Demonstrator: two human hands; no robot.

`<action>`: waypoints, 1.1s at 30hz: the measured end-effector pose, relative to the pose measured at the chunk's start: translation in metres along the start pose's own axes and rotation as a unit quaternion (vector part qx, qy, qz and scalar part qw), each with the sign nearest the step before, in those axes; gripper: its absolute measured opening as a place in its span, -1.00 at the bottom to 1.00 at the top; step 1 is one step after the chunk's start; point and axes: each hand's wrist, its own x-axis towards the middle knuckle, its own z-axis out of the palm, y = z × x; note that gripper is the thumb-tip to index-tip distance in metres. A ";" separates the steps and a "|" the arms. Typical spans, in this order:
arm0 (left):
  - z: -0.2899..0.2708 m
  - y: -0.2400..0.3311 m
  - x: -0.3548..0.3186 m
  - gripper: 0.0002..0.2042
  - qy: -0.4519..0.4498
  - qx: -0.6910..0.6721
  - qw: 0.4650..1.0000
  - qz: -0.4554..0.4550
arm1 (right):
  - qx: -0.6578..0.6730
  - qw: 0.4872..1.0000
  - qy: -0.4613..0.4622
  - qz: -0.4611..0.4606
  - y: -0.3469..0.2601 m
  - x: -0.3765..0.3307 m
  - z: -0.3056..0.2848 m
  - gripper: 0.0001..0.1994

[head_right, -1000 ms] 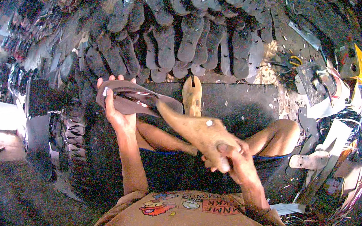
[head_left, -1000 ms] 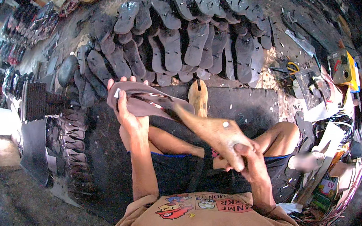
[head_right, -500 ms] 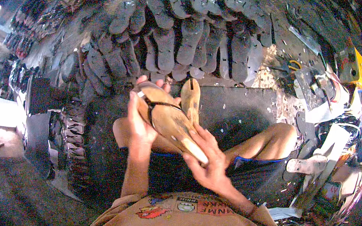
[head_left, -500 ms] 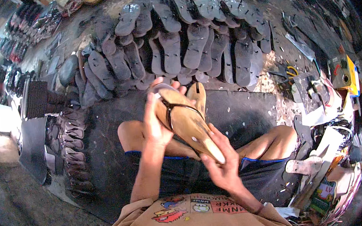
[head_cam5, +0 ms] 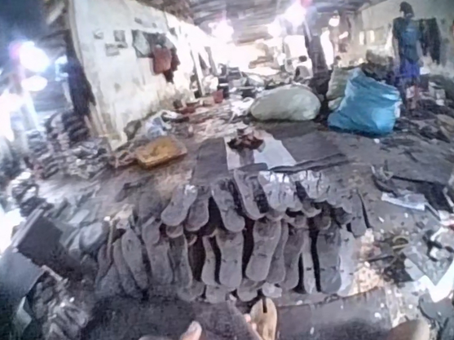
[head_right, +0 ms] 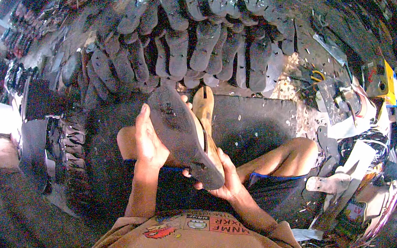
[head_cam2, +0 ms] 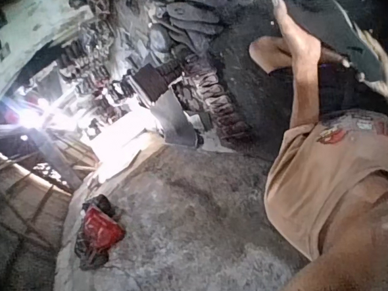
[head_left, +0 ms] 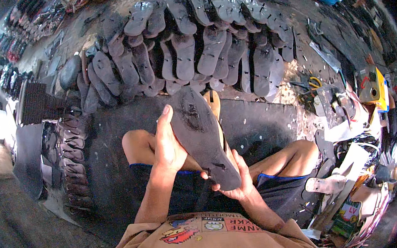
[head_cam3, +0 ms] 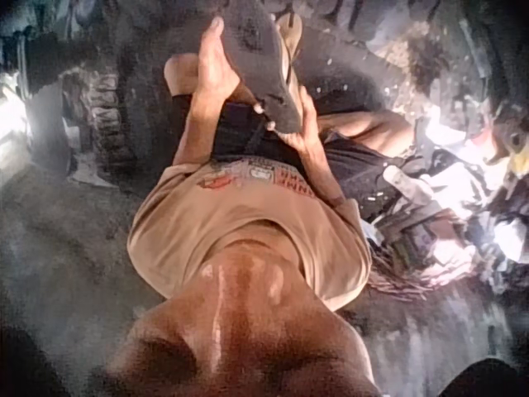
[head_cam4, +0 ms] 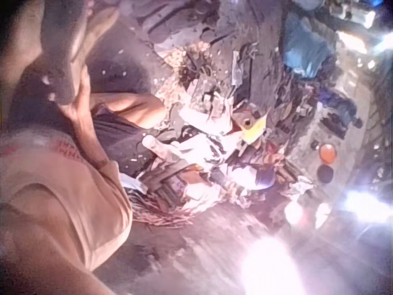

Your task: The person applies adhesive to flip-flop soles and presses the straps onto the soles, repeating the process for multiple pairs. The person handles flip-flop soles and straps, using a small container of adhesive and a wooden block to press the parts together.

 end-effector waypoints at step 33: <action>-0.027 -0.070 -0.060 -0.39 0.062 0.031 0.998 0.013 | -0.756 0.510 0.121 -0.393 0.024 0.000 0.027 -0.29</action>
